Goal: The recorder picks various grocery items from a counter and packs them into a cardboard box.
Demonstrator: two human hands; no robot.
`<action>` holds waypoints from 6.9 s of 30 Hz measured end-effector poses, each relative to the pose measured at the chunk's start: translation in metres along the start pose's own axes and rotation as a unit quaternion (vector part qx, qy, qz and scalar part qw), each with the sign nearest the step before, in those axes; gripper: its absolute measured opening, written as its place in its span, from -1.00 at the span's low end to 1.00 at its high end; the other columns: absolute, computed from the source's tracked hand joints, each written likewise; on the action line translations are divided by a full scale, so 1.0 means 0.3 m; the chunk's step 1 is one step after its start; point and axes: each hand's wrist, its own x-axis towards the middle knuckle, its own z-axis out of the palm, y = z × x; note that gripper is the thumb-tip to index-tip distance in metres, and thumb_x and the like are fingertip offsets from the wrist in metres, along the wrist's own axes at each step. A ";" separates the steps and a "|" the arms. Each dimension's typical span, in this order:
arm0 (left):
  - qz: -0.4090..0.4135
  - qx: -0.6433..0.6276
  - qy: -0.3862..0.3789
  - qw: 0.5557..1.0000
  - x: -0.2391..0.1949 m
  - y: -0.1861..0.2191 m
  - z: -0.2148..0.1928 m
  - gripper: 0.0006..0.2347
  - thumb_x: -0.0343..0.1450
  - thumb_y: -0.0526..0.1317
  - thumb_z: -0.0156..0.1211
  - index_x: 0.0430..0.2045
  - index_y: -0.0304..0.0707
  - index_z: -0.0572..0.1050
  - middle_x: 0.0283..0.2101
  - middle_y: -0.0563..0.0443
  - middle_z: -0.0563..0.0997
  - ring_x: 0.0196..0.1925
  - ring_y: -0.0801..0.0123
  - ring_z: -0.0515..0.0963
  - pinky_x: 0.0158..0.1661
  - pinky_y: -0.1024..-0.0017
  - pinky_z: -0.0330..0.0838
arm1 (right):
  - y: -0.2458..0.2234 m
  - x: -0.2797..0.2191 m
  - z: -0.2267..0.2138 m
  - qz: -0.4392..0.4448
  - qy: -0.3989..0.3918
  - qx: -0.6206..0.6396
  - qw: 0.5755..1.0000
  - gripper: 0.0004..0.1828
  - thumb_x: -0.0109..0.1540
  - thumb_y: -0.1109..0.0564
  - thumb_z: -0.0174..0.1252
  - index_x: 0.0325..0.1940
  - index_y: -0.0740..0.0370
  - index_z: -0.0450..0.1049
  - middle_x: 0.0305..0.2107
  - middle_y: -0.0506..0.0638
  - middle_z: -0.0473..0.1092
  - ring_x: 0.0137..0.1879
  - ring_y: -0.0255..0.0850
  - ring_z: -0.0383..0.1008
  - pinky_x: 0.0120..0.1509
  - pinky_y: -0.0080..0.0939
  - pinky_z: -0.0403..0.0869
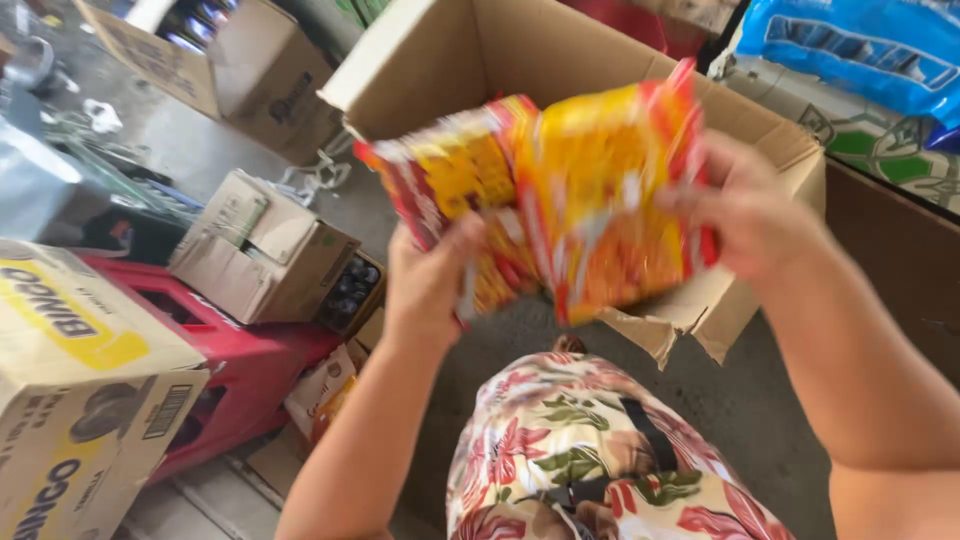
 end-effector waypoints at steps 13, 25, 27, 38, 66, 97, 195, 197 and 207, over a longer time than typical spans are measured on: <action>0.144 0.290 -0.107 0.940 0.604 0.149 -0.055 -0.66 0.42 -0.36 0.41 0.05 -0.38 0.48 0.00 -0.04 0.69 0.02 0.43 0.67 0.09 0.43 0.58 | 0.027 0.502 -0.063 0.048 0.053 -0.735 0.674 -0.32 0.04 0.01 0.44 0.13 0.22 0.31 -0.17 0.26 0.53 -0.02 0.20 0.56 0.01 0.18 0.51; 0.150 0.510 -0.292 0.795 1.101 0.092 -0.047 -0.61 0.29 -0.20 0.50 -0.06 -0.32 0.51 -0.17 -0.14 0.73 -0.06 0.17 0.74 -0.04 0.31 0.57 | 0.551 0.870 -0.342 0.255 -0.023 -0.670 0.697 -0.40 0.07 0.10 0.31 0.22 0.02 0.47 -0.03 0.22 0.52 0.15 0.16 0.51 0.20 0.12 0.49; 0.140 0.512 -0.319 0.785 1.135 0.067 -0.033 -0.60 0.29 -0.18 0.50 -0.07 -0.32 0.51 -0.17 -0.17 0.72 -0.06 0.09 0.73 -0.04 0.28 0.57 | 0.653 0.816 -0.431 0.297 0.012 -0.625 0.722 -0.41 0.08 0.11 0.31 0.23 0.04 0.46 -0.02 0.23 0.52 0.15 0.16 0.51 0.20 0.13 0.49; 0.034 0.638 -0.453 0.622 1.233 -0.295 -0.135 -0.44 0.15 -0.12 0.50 0.04 -0.27 0.51 -0.13 -0.36 0.65 -0.03 -0.18 0.62 -0.02 0.08 0.49 | 1.037 0.584 -0.786 0.452 0.174 -0.365 0.795 -0.44 0.13 0.16 0.30 0.24 0.14 0.46 0.02 0.26 0.51 0.14 0.17 0.51 0.21 0.19 0.47; -0.128 0.695 -0.446 0.549 1.221 -0.562 -0.155 -0.48 0.17 -0.03 0.48 -0.01 -0.21 0.52 -0.07 -0.30 0.64 0.02 -0.14 0.59 0.03 0.06 0.46 | 1.639 0.380 -1.048 0.337 0.531 0.059 0.776 -0.56 0.18 0.28 0.21 0.15 0.24 0.42 -0.08 0.22 0.49 0.03 0.15 0.54 0.13 0.26 0.52; -0.335 0.312 -0.286 0.842 0.975 -1.480 -0.142 -0.64 0.31 -0.30 0.39 -0.01 -0.34 0.52 -0.10 -0.08 0.68 -0.14 0.27 0.64 -0.15 0.29 0.54 | 1.322 0.371 -0.775 0.311 0.411 0.148 0.844 -0.14 -0.04 -0.10 0.48 0.32 0.05 0.39 0.04 0.05 0.52 0.16 0.02 0.51 0.13 0.40 0.48; 0.312 0.602 -0.206 0.706 -0.089 -0.698 0.856 -0.65 0.33 -0.19 0.34 -0.01 -0.28 0.56 0.19 -0.22 0.53 0.28 -0.09 0.42 0.27 0.06 0.27 | 0.229 -1.236 -0.692 0.122 0.192 -0.567 0.792 -0.47 0.21 0.04 0.24 0.26 0.15 0.39 0.03 0.10 0.45 0.20 0.07 0.42 0.27 0.00 0.39; 0.279 0.587 -0.238 0.721 -0.131 -0.694 0.918 -0.66 0.33 -0.18 0.33 -0.03 -0.27 0.56 0.19 -0.21 0.53 0.32 -0.08 0.40 0.24 0.08 0.27 | 0.157 -1.242 -0.729 0.174 0.164 -0.548 0.802 -0.48 0.23 0.00 0.21 0.27 0.09 0.40 0.02 0.07 0.47 0.21 0.01 0.43 0.29 -0.04 0.40; 0.287 0.551 -0.217 0.754 0.027 -0.687 1.076 -0.70 0.34 -0.24 0.33 -0.05 -0.25 0.58 0.15 -0.15 0.57 0.26 -0.01 0.50 0.20 0.15 0.37 | -0.144 -0.940 -0.931 -0.027 0.140 -0.503 0.853 -0.56 0.19 0.10 0.26 0.16 0.16 0.48 -0.06 0.05 0.54 0.06 -0.06 0.58 0.15 -0.09 0.52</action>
